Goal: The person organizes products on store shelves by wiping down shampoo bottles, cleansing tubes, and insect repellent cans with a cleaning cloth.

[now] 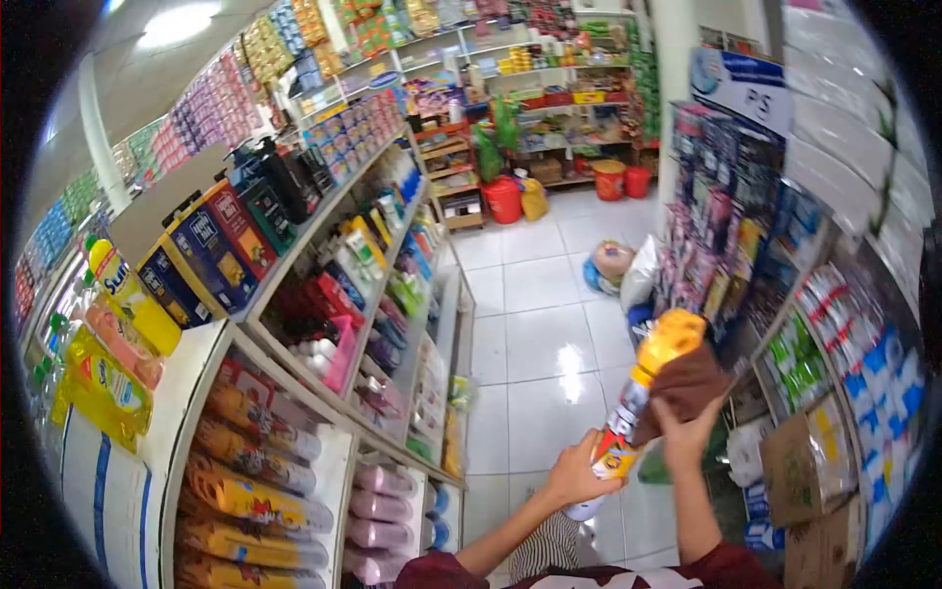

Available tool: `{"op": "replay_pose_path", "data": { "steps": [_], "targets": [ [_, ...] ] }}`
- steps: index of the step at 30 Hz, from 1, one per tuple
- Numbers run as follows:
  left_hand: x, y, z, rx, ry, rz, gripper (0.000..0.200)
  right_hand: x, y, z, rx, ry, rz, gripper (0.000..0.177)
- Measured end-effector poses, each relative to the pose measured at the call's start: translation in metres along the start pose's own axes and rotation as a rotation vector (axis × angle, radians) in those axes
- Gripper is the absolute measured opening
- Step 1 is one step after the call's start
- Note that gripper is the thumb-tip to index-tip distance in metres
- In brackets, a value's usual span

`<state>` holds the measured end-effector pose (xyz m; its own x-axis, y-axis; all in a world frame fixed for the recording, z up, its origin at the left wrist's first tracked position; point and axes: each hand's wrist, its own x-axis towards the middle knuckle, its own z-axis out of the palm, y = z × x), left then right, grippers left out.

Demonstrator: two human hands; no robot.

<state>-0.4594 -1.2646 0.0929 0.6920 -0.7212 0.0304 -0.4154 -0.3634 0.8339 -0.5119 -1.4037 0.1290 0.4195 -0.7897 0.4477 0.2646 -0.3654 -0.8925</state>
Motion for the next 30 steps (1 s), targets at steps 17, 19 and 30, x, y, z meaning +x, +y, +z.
{"op": "replay_pose_path", "data": {
  "steps": [17, 19, 30],
  "targets": [
    [-0.243, 0.033, 0.080, -0.506, -0.317, 0.033, 0.069, -0.097, -0.070, -0.171, 0.822, -0.621, 0.523, 0.073],
    [-0.260, 0.048, 0.056, -0.148, -0.110, -0.038, 0.066, -0.103, -0.094, -0.144, 0.633, -0.527, 0.446, 0.053],
    [-0.326, -0.036, 0.024, -1.676, -0.701, 0.217, 0.073, -0.169, -0.115, -0.029, 1.093, -0.977, 0.698, 0.048]
  ]
}}
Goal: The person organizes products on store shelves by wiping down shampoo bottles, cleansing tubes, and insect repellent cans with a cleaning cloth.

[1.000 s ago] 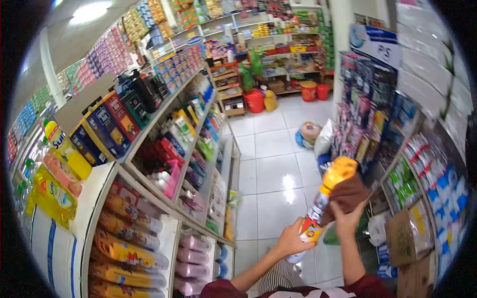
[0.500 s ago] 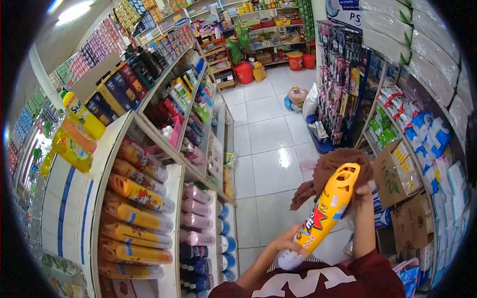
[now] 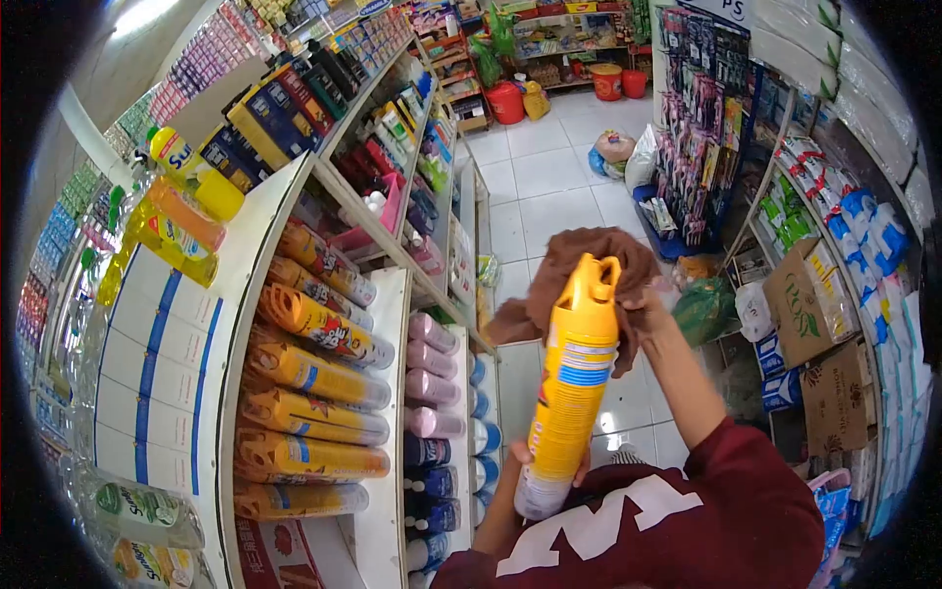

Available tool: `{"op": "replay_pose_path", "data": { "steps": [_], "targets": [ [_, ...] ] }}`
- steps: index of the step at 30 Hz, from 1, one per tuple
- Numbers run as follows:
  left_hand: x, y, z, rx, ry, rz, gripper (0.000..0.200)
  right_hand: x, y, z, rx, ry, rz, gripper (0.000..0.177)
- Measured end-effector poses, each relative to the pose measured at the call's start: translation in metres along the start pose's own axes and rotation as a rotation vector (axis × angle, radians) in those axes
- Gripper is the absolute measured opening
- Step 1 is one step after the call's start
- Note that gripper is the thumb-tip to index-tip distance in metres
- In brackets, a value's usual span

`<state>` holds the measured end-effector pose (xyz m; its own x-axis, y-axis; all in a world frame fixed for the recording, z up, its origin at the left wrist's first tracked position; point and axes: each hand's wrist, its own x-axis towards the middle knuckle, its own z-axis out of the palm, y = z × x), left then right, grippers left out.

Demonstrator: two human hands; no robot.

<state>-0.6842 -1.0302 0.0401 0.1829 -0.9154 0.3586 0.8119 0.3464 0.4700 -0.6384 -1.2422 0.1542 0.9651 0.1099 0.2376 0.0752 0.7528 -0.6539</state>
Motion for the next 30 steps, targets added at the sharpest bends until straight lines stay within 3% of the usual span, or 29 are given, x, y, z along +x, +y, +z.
{"op": "replay_pose_path", "data": {
  "steps": [2, 3, 6, 7, 9, 10, 12, 13, 16, 18, 20, 21, 24, 26, 27, 28, 30],
  "targets": [
    [0.004, 0.005, 0.005, -0.075, -0.128, 0.037, 0.076, 0.009, 0.023, 0.007, 0.167, -0.085, 0.095, 0.051],
    [0.000, 0.009, 0.010, 0.031, -0.008, 0.077, 0.071, 0.010, 0.026, 0.016, 0.286, -0.176, 0.169, 0.058],
    [-0.014, 0.026, 0.025, 0.364, 0.404, 0.132, 0.059, 0.005, 0.035, 0.031, -0.032, -0.098, 0.129, 0.064],
    [-0.014, 0.028, 0.030, 0.585, 0.604, 0.178, 0.057, 0.004, 0.040, 0.036, -0.231, -0.018, 0.174, 0.068],
    [-0.010, 0.033, 0.041, 1.021, 1.008, 0.257, 0.051, 0.000, 0.058, 0.046, -0.640, -0.066, 0.115, 0.070],
    [0.002, 0.035, 0.041, 1.344, 1.058, 0.443, 0.050, -0.007, 0.072, 0.047, -0.799, -0.045, 0.098, 0.071],
    [0.000, 0.031, 0.029, 1.447, 1.253, 0.488, 0.051, -0.032, 0.106, 0.039, -0.961, 0.021, 0.042, 0.070],
    [0.000, 0.034, 0.039, 1.597, 1.359, 0.393, 0.052, -0.040, 0.121, 0.033, -0.945, 0.050, -0.007, 0.077],
    [-0.007, 0.017, 0.027, 1.497, 1.310, 0.399, 0.053, -0.052, 0.116, 0.031, -0.793, 0.040, 0.149, 0.076],
    [0.001, 0.019, 0.045, 1.608, 1.158, 0.351, 0.059, -0.037, 0.092, 0.033, -0.784, 0.029, 0.040, 0.069],
    [0.008, 0.018, 0.063, 1.458, 1.086, 0.105, 0.062, -0.020, 0.055, 0.044, -0.385, 0.140, 0.186, 0.074],
    [0.007, 0.015, 0.062, 1.406, 1.003, 0.098, 0.065, -0.018, 0.050, 0.038, -0.309, 0.093, 0.161, 0.077],
    [-0.008, 0.004, 0.039, 1.155, 0.680, 0.059, 0.069, -0.011, 0.038, 0.042, -0.108, -0.026, 0.077, 0.085],
    [-0.012, -0.002, 0.036, 0.626, 0.490, 0.080, 0.068, -0.010, 0.048, 0.036, -0.003, -0.069, 0.035, 0.088],
    [-0.016, -0.017, 0.020, 0.414, 0.360, 0.109, 0.068, -0.010, 0.057, 0.029, 0.104, -0.104, 0.121, 0.088],
    [-0.018, -0.027, 0.005, 0.200, 0.233, 0.130, 0.068, -0.011, 0.063, 0.034, 0.013, -0.014, 0.198, 0.098],
    [-0.019, -0.031, -0.006, 0.190, 0.154, 0.167, 0.074, -0.013, 0.083, 0.026, 0.061, -0.011, 0.320, 0.092]
  ]
}}
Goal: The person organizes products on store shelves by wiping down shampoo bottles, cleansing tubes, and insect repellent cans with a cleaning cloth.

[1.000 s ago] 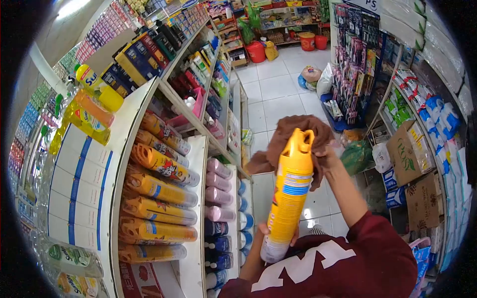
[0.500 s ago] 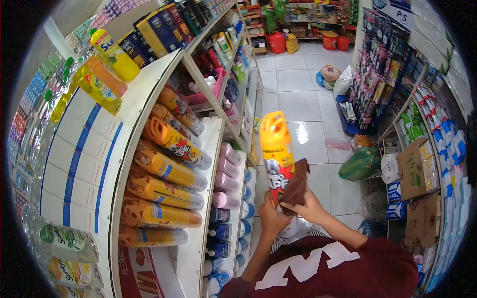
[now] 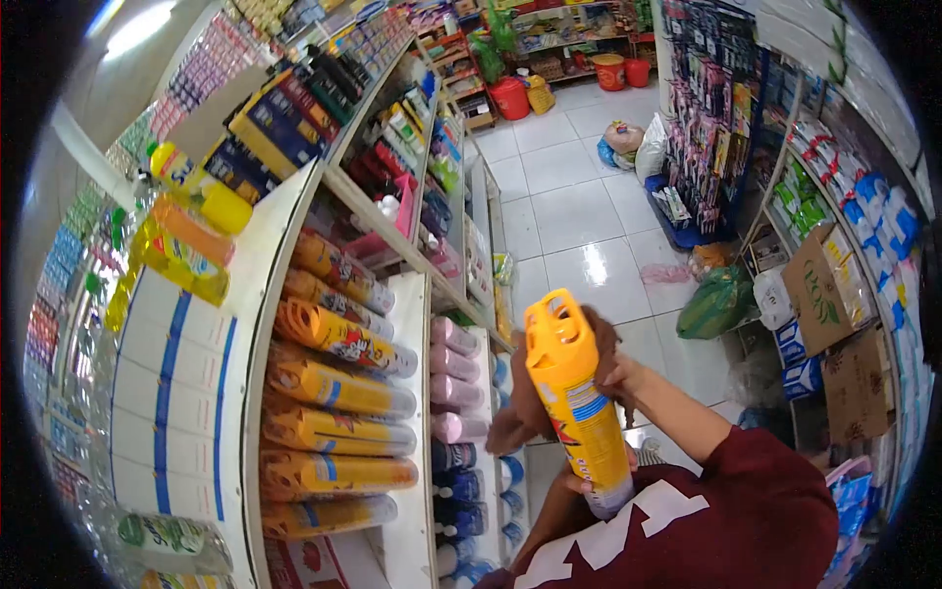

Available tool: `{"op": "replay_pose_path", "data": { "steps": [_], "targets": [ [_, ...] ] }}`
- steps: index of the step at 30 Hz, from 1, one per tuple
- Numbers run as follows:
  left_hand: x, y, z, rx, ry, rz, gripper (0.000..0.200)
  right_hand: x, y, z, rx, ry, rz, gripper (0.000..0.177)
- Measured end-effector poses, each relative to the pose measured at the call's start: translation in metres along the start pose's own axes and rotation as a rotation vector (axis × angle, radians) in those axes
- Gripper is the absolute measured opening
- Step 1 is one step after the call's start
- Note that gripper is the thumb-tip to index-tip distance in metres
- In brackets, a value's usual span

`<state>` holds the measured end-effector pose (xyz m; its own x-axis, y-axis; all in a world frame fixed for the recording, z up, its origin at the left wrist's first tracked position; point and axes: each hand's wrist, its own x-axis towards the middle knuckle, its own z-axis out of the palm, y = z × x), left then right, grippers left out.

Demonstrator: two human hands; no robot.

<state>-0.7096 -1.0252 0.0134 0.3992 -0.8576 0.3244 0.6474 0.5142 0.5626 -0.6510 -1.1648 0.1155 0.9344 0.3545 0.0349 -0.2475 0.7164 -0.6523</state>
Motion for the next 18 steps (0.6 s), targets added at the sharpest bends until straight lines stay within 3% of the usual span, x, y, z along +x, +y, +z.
{"op": "replay_pose_path", "data": {
  "steps": [3, 5, 7, 8, 10, 12, 14, 15, 16, 18],
  "targets": [
    [-0.005, -0.015, -0.010, -0.080, 0.013, 0.178, 0.080, 0.008, 0.042, -0.041, -0.049, -0.123, 0.180, 0.070],
    [-0.011, -0.018, -0.009, -0.134, 0.078, 0.181, 0.083, -0.009, 0.046, -0.033, -0.204, -0.108, 0.086, 0.063],
    [-0.011, -0.015, -0.001, -0.118, 0.205, 0.096, 0.078, -0.027, 0.046, -0.027, -0.084, -0.021, 0.210, 0.061],
    [-0.008, -0.003, 0.022, -0.074, 0.300, 0.003, 0.073, -0.035, 0.047, -0.029, -0.017, 0.032, 0.265, 0.060],
    [-0.014, 0.021, 0.034, 0.368, 0.525, -0.404, 0.064, -0.046, 0.052, -0.044, -0.012, 0.079, 0.248, 0.057],
    [-0.027, 0.046, 0.026, 1.191, 0.705, -1.026, 0.053, -0.051, 0.053, -0.048, -0.008, 0.042, 0.204, 0.055],
    [-0.085, 0.053, -0.035, 1.186, 1.036, -0.410, 0.062, -0.053, 0.042, -0.047, -0.018, -0.084, 0.144, 0.053],
    [-0.042, 0.085, 0.013, 0.746, 1.011, -0.076, 0.088, -0.056, 0.047, -0.053, -0.014, -0.078, 0.131, 0.052],
    [-0.042, 0.096, 0.004, 0.566, 1.041, 0.136, 0.102, -0.057, 0.049, -0.053, -0.017, -0.087, 0.131, 0.051],
    [-0.021, 0.118, 0.006, 0.666, 0.825, 0.185, 0.100, -0.061, 0.049, -0.050, -0.030, -0.110, 0.141, 0.051]
  ]
}}
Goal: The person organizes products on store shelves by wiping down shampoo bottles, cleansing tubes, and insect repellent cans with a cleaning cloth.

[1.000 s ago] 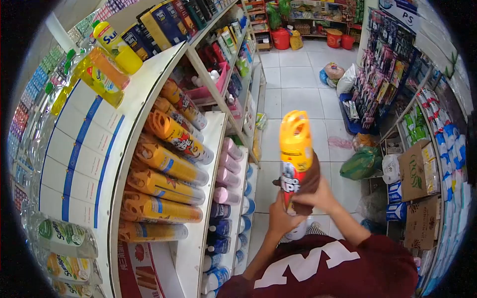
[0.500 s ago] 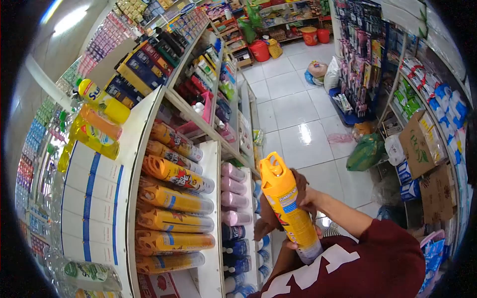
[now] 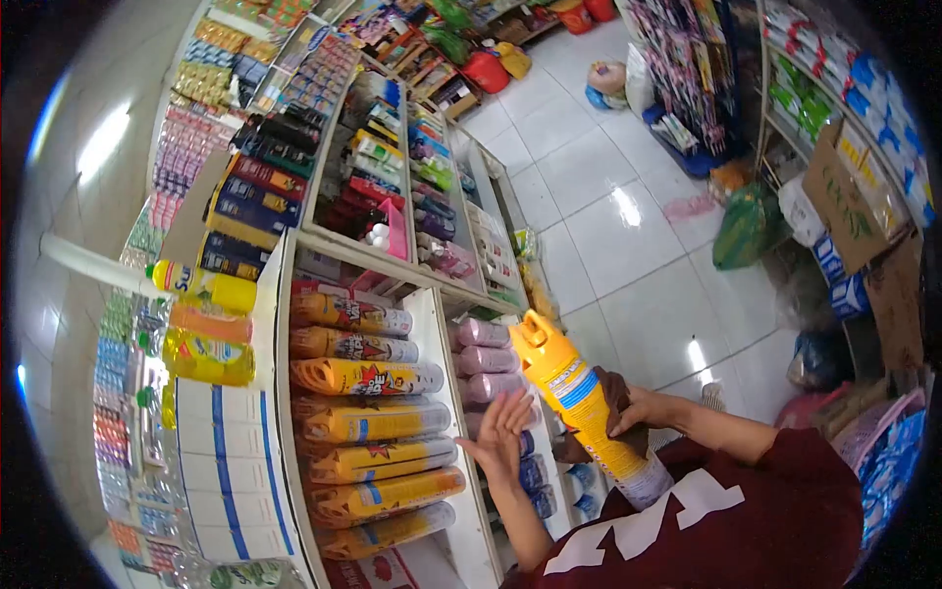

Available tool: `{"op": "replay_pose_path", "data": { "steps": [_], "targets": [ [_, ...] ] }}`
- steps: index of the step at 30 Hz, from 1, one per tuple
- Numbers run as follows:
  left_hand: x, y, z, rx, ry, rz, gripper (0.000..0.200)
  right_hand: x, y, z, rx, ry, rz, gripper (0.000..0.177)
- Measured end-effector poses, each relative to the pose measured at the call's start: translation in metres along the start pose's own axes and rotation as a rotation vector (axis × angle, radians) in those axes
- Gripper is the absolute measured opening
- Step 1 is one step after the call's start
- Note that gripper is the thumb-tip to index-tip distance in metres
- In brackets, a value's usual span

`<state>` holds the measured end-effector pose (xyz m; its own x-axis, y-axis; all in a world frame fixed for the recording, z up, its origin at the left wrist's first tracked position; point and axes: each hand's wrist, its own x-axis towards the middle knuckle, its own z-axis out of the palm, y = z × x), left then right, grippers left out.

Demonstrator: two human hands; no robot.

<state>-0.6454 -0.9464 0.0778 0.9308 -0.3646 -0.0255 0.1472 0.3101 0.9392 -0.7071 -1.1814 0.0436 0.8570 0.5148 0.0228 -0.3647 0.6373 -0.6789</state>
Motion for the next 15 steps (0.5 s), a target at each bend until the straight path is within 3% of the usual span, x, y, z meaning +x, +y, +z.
{"op": "replay_pose_path", "data": {
  "steps": [4, 5, 8, 9, 12, 15],
  "targets": [
    [0.039, 0.002, 0.050, -0.118, -0.171, 0.086, 0.090, -0.003, 0.032, -0.006, -0.030, -0.176, 0.086, 0.051],
    [0.045, 0.004, 0.068, -0.260, -0.096, -0.049, 0.075, -0.007, 0.042, -0.006, -0.055, -0.128, 0.067, 0.054],
    [0.057, -0.021, 0.061, -0.151, -0.049, -0.124, 0.060, -0.032, 0.019, 0.006, -0.050, 0.069, 0.134, 0.056],
    [0.058, -0.026, 0.071, -0.171, 0.047, -0.153, 0.056, -0.033, 0.037, -0.003, 0.084, 0.066, 0.138, 0.053],
    [0.073, -0.049, 0.064, -0.241, 0.036, -0.275, 0.052, -0.042, 0.069, -0.011, 0.176, 0.299, 0.182, 0.048],
    [0.080, -0.069, 0.067, -0.223, 0.070, -0.366, 0.049, -0.054, 0.070, -0.016, 0.024, 0.293, 0.198, 0.044]
  ]
}}
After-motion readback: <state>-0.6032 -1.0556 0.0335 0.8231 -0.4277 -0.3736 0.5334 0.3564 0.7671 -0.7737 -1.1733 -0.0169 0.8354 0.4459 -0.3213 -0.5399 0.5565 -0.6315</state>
